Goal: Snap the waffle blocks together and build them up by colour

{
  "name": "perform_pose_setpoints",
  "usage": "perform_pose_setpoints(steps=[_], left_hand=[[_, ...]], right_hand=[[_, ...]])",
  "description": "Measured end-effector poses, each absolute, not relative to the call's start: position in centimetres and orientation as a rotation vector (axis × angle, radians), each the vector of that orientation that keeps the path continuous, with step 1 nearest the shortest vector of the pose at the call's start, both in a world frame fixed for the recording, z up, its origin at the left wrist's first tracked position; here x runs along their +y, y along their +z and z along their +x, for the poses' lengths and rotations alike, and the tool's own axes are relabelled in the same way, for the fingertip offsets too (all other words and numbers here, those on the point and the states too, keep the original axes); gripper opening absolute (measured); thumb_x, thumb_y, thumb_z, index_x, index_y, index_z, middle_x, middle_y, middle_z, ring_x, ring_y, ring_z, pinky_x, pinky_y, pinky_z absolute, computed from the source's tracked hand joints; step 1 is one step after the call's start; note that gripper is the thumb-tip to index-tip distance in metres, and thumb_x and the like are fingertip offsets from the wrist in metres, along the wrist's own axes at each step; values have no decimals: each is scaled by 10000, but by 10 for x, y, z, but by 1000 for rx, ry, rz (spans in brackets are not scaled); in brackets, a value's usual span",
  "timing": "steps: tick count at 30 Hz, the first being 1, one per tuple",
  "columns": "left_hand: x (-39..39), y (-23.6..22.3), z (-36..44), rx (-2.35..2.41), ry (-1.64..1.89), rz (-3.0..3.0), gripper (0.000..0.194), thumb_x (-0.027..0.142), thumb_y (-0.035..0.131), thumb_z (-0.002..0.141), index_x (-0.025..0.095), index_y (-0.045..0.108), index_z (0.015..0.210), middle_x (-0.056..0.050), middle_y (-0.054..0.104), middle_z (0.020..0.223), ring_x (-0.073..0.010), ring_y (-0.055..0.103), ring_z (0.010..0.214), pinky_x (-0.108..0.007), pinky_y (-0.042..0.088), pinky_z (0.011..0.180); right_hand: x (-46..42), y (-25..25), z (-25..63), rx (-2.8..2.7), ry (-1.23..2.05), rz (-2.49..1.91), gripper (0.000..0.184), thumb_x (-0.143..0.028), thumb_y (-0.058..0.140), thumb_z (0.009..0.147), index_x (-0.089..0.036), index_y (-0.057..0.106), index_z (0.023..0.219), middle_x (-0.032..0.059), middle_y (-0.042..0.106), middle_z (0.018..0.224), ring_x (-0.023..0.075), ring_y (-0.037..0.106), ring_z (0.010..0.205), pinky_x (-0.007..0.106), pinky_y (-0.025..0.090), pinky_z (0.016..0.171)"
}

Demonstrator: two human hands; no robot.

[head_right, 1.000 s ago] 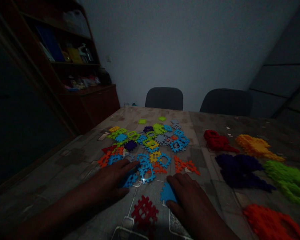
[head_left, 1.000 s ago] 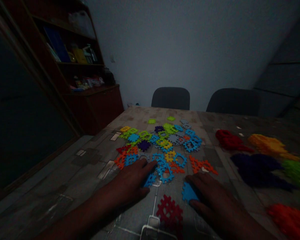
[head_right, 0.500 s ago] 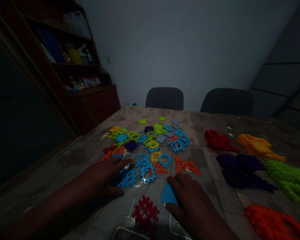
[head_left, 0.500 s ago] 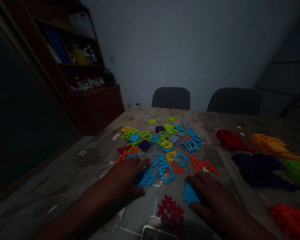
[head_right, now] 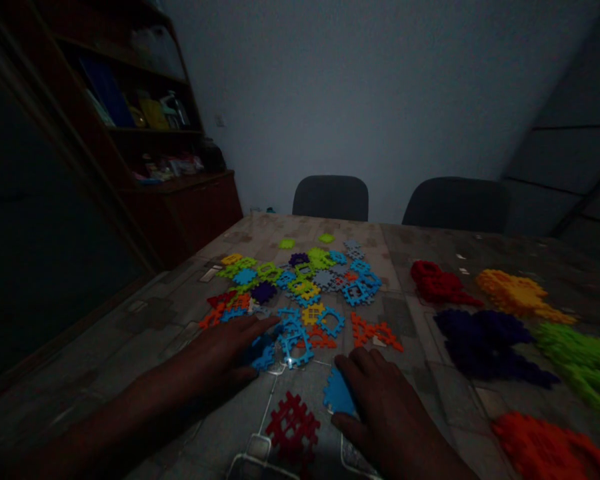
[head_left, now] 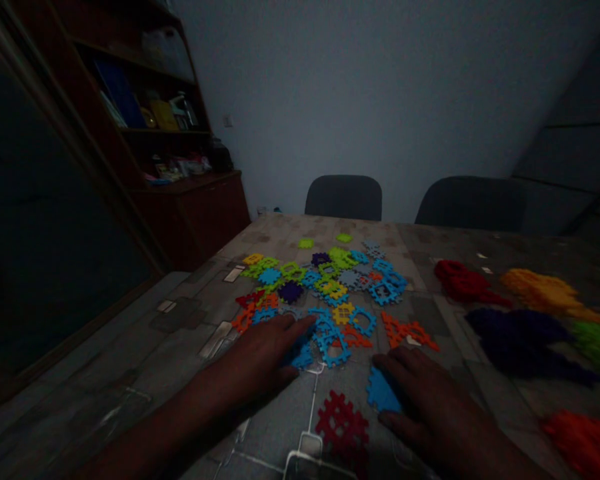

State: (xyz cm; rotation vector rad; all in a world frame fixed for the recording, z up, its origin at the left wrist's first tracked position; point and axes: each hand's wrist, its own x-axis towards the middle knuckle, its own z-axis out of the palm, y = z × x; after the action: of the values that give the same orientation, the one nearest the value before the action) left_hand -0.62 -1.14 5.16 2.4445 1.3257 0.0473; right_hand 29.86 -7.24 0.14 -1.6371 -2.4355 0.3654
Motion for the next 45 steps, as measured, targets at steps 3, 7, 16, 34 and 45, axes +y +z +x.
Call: perform_pose_setpoints(steps=[3, 7, 16, 34, 45], left_hand=[[-13, 47, -1, 1330, 18, 2440, 813, 199, 742, 796, 301, 397, 1525, -131, 562, 1416, -353, 574, 1218, -511, 477, 1037], [-12, 46, -2, 1332, -13, 2438, 809, 185, 718, 806, 318, 379, 1529, -126, 547, 1425, -342, 571, 1212, -514, 473, 1038], [-8, 39, -8, 1261, 60, 2453, 823, 168, 691, 787, 338, 361, 1522, -92, 541, 1399, -291, 554, 1207, -441, 473, 1038], [-6, 32, -16, 1158, 64, 2470, 832, 117, 656, 732, 364, 410, 1488, -60, 529, 1401, -285, 526, 1253, -446, 441, 1076], [-21, 47, 0, 1206, -34, 2507, 784, 75, 648, 750, 352, 455, 1457, -83, 582, 1319, -292, 575, 1167, -447, 506, 987]], right_hand=[[-72, -2, 299, -2436, 342, -1615, 614, -241, 755, 761, -248, 610, 1357, 137, 653, 1294, 360, 624, 1158, 563, 541, 952], [-72, -2, 297, -2412, 297, -1653, 627, -231, 745, 774, -239, 592, 1381, 152, 639, 1338, 371, 612, 1200, 571, 525, 983], [-69, -2, 298, -2337, 325, -1652, 553, -284, 680, 833, -236, 597, 1377, 155, 667, 1308, 363, 636, 1168, 573, 522, 974], [26, 7, 328, -2085, 92, -1797, 457, -118, 432, 878, -117, 622, 1294, 173, 636, 1347, 280, 570, 1251, 446, 403, 1086], [40, 8, 297, -2268, 138, -1776, 286, -213, 533, 902, -192, 724, 1113, 136, 711, 1176, 302, 622, 1128, 435, 435, 988]])
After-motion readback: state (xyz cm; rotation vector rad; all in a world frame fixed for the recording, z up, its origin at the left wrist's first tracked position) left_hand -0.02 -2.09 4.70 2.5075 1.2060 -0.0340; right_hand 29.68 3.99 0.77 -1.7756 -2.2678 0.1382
